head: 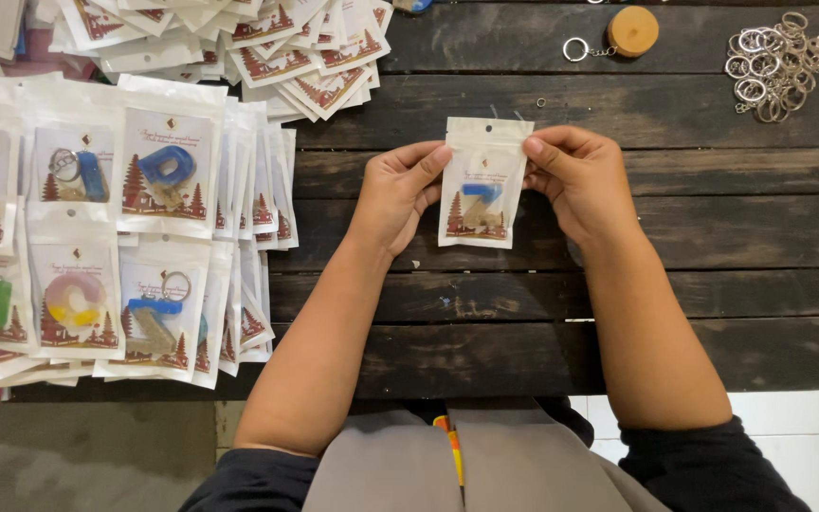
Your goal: The person places letter-shaped keychains into small plastic bags, seals them, and stacks them on a wooden table. The process is repeated for multiple keychains.
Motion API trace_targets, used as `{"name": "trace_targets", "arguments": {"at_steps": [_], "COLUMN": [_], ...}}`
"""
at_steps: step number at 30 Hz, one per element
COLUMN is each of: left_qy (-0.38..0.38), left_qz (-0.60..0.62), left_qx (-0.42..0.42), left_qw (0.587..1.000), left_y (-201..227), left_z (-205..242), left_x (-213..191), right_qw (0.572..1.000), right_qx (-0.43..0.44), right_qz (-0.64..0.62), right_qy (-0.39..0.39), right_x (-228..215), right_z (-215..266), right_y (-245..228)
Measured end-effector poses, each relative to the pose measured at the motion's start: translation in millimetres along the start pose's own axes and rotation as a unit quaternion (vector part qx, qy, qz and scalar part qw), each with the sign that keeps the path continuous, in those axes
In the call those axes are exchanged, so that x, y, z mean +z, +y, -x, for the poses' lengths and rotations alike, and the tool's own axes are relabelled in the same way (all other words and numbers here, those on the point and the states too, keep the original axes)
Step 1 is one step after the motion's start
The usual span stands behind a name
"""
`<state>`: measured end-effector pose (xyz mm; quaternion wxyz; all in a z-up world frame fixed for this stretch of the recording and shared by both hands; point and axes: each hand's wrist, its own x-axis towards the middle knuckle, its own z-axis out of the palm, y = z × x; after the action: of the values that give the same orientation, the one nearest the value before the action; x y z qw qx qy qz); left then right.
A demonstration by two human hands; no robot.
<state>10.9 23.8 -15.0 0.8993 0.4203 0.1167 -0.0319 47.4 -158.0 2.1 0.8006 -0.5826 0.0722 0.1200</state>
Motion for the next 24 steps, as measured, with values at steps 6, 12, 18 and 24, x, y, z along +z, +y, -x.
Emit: {"name": "trace_targets", "arguments": {"at_steps": [6,12,18,24], "left_qy": [0.017,0.07,0.094,0.059], "left_qz": [-0.007,-0.016,-0.081,-0.223], "left_qx": [0.017,0.055,0.082,0.14], "left_qw": [1.0,0.996,0.989,0.963], "left_y": [-1.0,-18.2,-10.7,-5.4], "left_z": [1.5,-2.2,5.7,9.4], "left_x": [0.7,-0.1,4.1,-12.8], "right_qw": [1.0,0.997,0.998,1.0], "right_qx": [0.008,-0.015,-0.008,-0.001], "right_qz": [0.007,0.079,0.055,-0.003], "right_qy": [-0.002,-0.002,-0.009,0.013], "right_x": [2.2,2.9,10.7,3.8], "right_z": [2.0,5.5,12.0,3.6], "right_y": [-0.9,-2.1,-8.6,2.5]}}
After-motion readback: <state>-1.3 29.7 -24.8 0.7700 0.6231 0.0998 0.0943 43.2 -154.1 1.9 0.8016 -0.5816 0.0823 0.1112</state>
